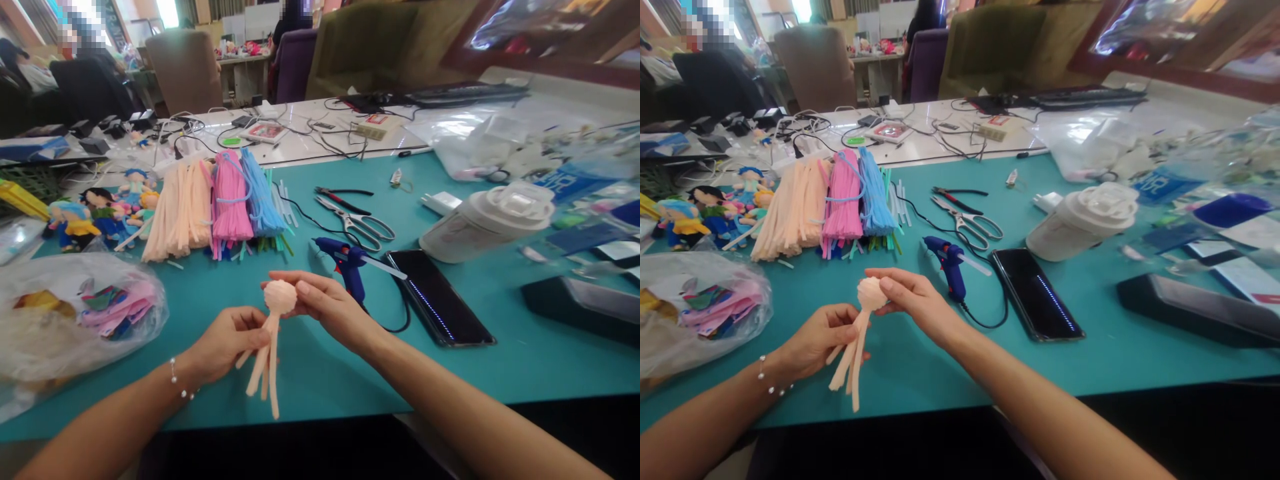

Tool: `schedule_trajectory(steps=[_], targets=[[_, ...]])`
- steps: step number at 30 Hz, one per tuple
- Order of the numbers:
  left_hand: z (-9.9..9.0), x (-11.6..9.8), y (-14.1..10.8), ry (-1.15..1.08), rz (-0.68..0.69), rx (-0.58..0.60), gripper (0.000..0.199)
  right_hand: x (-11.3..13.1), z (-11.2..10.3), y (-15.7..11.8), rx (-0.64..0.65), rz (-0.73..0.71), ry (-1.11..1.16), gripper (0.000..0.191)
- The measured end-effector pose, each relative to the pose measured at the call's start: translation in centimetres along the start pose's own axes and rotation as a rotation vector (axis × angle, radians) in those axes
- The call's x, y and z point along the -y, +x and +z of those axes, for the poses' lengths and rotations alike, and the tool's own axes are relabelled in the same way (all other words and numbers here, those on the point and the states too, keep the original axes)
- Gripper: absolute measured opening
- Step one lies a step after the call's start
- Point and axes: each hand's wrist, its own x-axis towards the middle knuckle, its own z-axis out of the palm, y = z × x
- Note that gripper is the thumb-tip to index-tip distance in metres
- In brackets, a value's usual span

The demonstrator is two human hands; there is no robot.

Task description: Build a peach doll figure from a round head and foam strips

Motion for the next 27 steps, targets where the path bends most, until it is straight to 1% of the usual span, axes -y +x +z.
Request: schedule_trajectory(steps=[6,15,23,27], targets=[[-0.12,0.26,-0.07,0.029,0.012,-0.003,0.038,0.57,0.47,-0.06,-0.054,0.044,-0.051,0.045],[0.15,0.21,-0.25,0.021,-0.001,-0.005,0.041,0.35,0.7,-0.03,-0.109,0.026,-0.062,0.042],[0.08,0.38,-0.34,0.038,0.02,-0.012,0.04,0.81,0.81,-0.15,-0.083,0.027,-0.087,0.041],[0.22,0.33,-0.42,0.036,0.029,-0.022,0.039,0.87,0.85,-0.12,-0.079,0.037,-0.05,0.042]])
